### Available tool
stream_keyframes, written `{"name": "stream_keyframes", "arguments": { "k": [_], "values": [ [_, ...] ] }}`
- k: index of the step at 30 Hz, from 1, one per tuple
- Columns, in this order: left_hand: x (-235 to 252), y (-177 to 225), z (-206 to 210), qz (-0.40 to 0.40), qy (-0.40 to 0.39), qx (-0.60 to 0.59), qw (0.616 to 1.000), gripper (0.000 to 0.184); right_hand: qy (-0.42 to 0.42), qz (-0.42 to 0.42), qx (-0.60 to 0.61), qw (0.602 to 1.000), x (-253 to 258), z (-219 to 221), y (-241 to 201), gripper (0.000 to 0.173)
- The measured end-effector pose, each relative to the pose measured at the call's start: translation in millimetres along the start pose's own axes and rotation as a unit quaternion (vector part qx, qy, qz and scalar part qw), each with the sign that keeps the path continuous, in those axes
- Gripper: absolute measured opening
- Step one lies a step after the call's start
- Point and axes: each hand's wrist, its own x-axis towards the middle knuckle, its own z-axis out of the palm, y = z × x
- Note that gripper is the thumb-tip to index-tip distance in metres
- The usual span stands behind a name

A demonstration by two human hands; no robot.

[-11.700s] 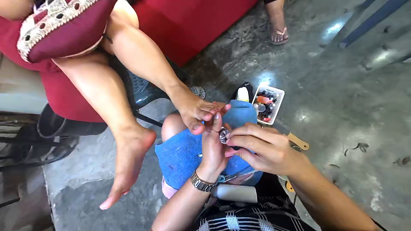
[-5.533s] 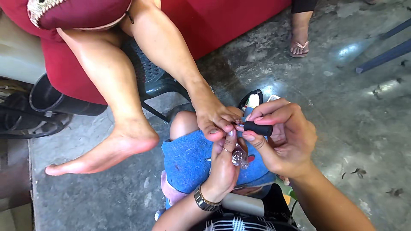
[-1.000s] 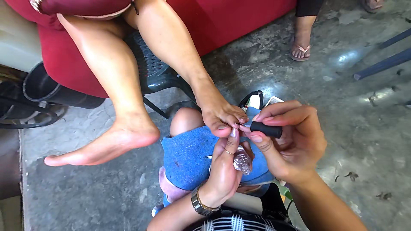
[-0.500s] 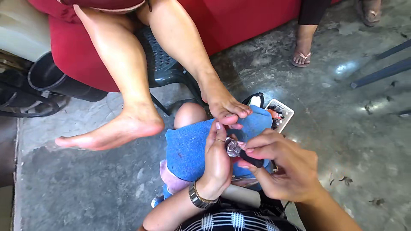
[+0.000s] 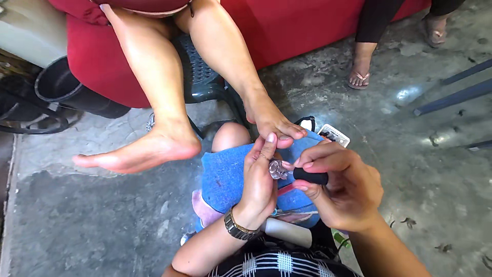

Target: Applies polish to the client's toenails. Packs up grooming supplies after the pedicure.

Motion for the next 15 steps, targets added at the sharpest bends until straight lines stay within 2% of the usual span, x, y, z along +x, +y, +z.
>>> {"name": "stream_keyframes", "arguments": {
  "k": [3,7,15],
  "values": [
    [0.8,-3.1,-8.6,0.015,-0.037,-0.001,0.999,0.034,0.018,0.026,0.03,0.999,3.3,-7.1,-0.2,0.021],
    [6.2,-10.1,-23.2,0.035,-0.08,0.022,0.996,0.03,0.052,0.036,0.01,0.998,4.8,-7.5,11.0,0.024],
    [14.5,-16.6,-37.5,0.069,-0.098,0.078,0.99,0.027,0.002,0.016,-0.048,0.999,1.8,-1.1,21.9,0.022]
  ]
}}
